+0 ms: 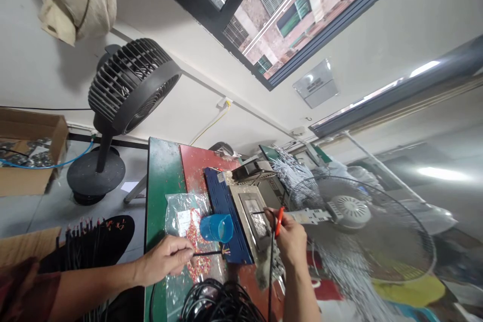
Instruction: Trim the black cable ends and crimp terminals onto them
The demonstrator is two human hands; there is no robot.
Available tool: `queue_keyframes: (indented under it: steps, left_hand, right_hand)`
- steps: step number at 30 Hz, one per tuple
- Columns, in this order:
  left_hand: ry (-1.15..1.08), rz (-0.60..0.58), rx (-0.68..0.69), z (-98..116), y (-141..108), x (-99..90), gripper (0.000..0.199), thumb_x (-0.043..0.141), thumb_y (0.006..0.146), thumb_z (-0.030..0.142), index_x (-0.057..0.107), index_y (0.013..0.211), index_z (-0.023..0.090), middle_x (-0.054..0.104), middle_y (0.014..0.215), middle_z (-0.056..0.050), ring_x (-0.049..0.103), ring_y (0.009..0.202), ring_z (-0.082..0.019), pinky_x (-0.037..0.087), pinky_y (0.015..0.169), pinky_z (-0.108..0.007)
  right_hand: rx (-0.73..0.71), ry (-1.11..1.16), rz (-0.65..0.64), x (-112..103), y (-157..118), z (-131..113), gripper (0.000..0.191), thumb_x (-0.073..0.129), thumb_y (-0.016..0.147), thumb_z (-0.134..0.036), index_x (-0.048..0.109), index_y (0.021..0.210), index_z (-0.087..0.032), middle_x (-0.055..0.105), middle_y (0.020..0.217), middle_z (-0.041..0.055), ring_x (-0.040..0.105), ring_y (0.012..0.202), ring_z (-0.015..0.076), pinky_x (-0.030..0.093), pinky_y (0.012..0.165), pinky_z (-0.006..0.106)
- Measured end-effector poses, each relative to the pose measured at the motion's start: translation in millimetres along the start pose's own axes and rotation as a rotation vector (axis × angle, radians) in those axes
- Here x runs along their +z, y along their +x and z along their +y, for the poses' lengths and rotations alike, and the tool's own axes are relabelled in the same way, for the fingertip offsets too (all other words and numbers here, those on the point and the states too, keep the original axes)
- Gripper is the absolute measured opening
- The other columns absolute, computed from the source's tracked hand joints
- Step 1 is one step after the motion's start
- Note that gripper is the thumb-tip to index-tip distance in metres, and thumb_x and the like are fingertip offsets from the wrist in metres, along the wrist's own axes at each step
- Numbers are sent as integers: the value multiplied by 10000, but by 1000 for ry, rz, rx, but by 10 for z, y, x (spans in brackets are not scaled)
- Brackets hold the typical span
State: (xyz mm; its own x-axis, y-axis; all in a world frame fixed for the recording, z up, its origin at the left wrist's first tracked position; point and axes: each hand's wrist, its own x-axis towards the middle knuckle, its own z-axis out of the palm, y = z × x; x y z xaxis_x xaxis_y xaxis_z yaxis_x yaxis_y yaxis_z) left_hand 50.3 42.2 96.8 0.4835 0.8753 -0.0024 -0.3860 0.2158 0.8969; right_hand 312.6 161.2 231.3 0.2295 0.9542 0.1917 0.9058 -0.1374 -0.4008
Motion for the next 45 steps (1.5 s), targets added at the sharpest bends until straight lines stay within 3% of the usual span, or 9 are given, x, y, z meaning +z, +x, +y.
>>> queue_keyframes:
  steps: [20,26,31,35,40,45]
  left_hand:
    - [1,46,32,-67,12,-5,391,435,851,528,494,745,156,372,448,86,309,424,-49,280,475,-184]
    - [-25,81,52,-117,35,-1,356,411,866,519,461,834,168,416,436,88,314,413,-49,239,462,-183]
    - [-167,99,6,-47,42,18,366,441,837,551,411,848,186,485,489,72,292,398,-40,194,410,-176]
    - [-268,103,22,-8,20,25,349,472,835,524,397,885,186,527,572,51,343,398,-33,227,405,-171]
    - [-356,138,57,80,-77,37,329,545,813,476,412,806,176,520,675,30,410,472,-34,295,446,-174]
    - [-402,139,37,220,-185,42,317,588,791,445,431,777,170,502,683,26,406,509,-42,304,486,-192]
  right_hand:
    - [17,70,2,-25,-13,-3,597,609,550,-641,745,846,-140,721,731,117,629,729,295,421,631,320]
    - [29,238,73,-48,-328,-52,590,610,624,-595,711,930,-101,718,792,109,629,758,258,461,687,322]
    - [58,446,147,203,-915,-188,518,661,640,-530,704,931,-103,712,814,98,627,768,241,480,704,325]
    - [58,420,191,494,-1223,-262,515,617,667,-560,710,918,-120,709,782,93,627,722,231,483,681,318]
    - [-11,308,214,717,-1303,-260,488,566,713,-565,717,892,-136,718,829,110,642,746,225,477,686,287]
    - [0,246,252,810,-1305,-203,487,574,698,-574,728,849,-137,682,607,76,584,530,181,440,542,263]
